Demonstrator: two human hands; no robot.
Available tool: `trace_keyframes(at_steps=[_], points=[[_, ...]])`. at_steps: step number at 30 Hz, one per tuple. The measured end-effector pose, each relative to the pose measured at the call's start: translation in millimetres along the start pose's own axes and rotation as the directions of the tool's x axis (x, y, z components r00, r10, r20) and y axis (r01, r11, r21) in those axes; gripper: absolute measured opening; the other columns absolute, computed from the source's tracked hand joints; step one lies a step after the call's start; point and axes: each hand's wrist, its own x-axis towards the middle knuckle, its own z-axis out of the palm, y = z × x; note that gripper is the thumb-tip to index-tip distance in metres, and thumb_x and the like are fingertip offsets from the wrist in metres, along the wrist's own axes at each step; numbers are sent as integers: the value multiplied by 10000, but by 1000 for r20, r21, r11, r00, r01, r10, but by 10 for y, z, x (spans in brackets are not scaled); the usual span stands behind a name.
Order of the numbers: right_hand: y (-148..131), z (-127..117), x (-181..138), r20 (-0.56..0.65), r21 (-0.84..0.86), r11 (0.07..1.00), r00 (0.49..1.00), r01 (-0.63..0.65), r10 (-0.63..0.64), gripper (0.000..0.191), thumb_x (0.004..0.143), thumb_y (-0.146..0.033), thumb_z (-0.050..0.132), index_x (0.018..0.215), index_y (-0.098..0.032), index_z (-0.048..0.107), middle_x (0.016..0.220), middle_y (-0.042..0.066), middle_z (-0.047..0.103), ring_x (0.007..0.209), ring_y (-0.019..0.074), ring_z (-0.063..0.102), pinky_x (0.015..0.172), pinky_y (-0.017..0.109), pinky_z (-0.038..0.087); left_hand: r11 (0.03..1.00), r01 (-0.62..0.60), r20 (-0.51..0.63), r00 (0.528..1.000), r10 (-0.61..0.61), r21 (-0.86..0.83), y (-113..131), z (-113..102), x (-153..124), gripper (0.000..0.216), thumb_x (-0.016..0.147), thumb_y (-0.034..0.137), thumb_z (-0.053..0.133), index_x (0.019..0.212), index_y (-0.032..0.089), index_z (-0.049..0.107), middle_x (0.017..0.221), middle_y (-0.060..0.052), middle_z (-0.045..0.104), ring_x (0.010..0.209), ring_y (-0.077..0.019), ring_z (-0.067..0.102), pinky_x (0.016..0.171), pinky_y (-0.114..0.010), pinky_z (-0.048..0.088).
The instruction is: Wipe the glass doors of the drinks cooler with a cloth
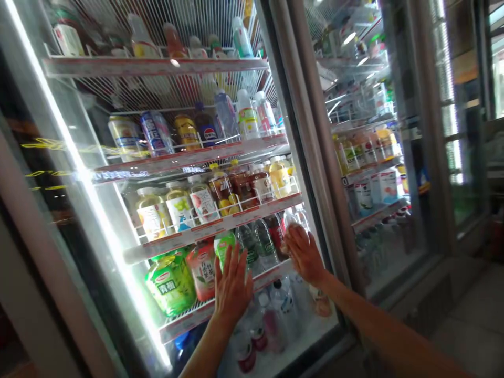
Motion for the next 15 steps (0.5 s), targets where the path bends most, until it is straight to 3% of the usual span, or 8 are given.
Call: trace_keyframes(at_steps=[3, 5, 8, 10, 12, 13, 15], points=[[206, 11, 367, -188, 14, 975, 957, -221, 220, 531, 896, -184, 356, 1424, -193, 298, 1494, 122, 285, 1400, 264, 197, 1076, 521, 281, 999, 34, -7, 999, -34, 18, -24, 9, 57, 603, 820, 167, 483, 1392, 144, 294, 1425, -156, 380, 1405, -229, 131, 1147, -481, 96], [186, 39, 533, -270, 43, 961, 923, -273, 274, 559, 900, -174, 338, 1448, -199, 228, 1517, 119, 223, 1404, 267, 180, 1064, 540, 291, 999, 38, -12, 999, -38, 19, -51, 5, 95, 583, 828, 176, 477, 1386, 150, 309, 1420, -152, 389, 1403, -227, 143, 1146, -480, 98], [-99, 85, 588, -262, 74, 984, 949, -161, 175, 596, 885, -166, 367, 1456, -204, 199, 1522, 105, 211, 1407, 266, 166, 1072, 534, 290, 999, 38, -52, 998, -36, 29, -118, -17, 158, 577, 835, 191, 472, 1387, 157, 307, 1428, -148, 379, 1400, -223, 161, 1144, -469, 114], [-295, 98, 598, -166, 99, 995, 986, -2, 18, 583, 869, -177, 390, 1438, -201, 263, 1503, 92, 273, 1406, 256, 173, 1088, 506, 281, 997, 56, -75, 996, -53, 46, -182, -44, 188, 584, 832, 199, 479, 1388, 157, 303, 1436, -150, 365, 1399, -221, 169, 1144, -463, 112], [-354, 88, 669, -78, 118, 985, 990, 126, -117, 555, 865, -193, 397, 1415, -213, 322, 1476, 74, 339, 1401, 241, 195, 1105, 485, 259, 995, 72, -80, 995, -67, 65, -262, -88, 188, 585, 830, 203, 484, 1386, 165, 306, 1439, -148, 360, 1397, -223, 177, 1142, -474, 100], [-325, 78, 731, -95, 110, 987, 989, 120, -110, 547, 868, -193, 390, 1411, -219, 329, 1470, 71, 352, 1400, 236, 201, 1106, 485, 251, 994, 75, -78, 995, -69, 74, -307, -117, 174, 583, 830, 204, 486, 1385, 171, 309, 1441, -148, 358, 1397, -225, 179, 1141, -481, 95], [-217, 62, 884, -224, 83, 996, 973, -37, 55, 548, 880, -185, 371, 1422, -214, 302, 1482, 82, 324, 1402, 243, 192, 1094, 507, 257, 993, 79, -77, 994, -72, 89, -394, -181, 129, 575, 832, 201, 488, 1381, 183, 319, 1444, -142, 353, 1399, -225, 171, 1141, -483, 88]])
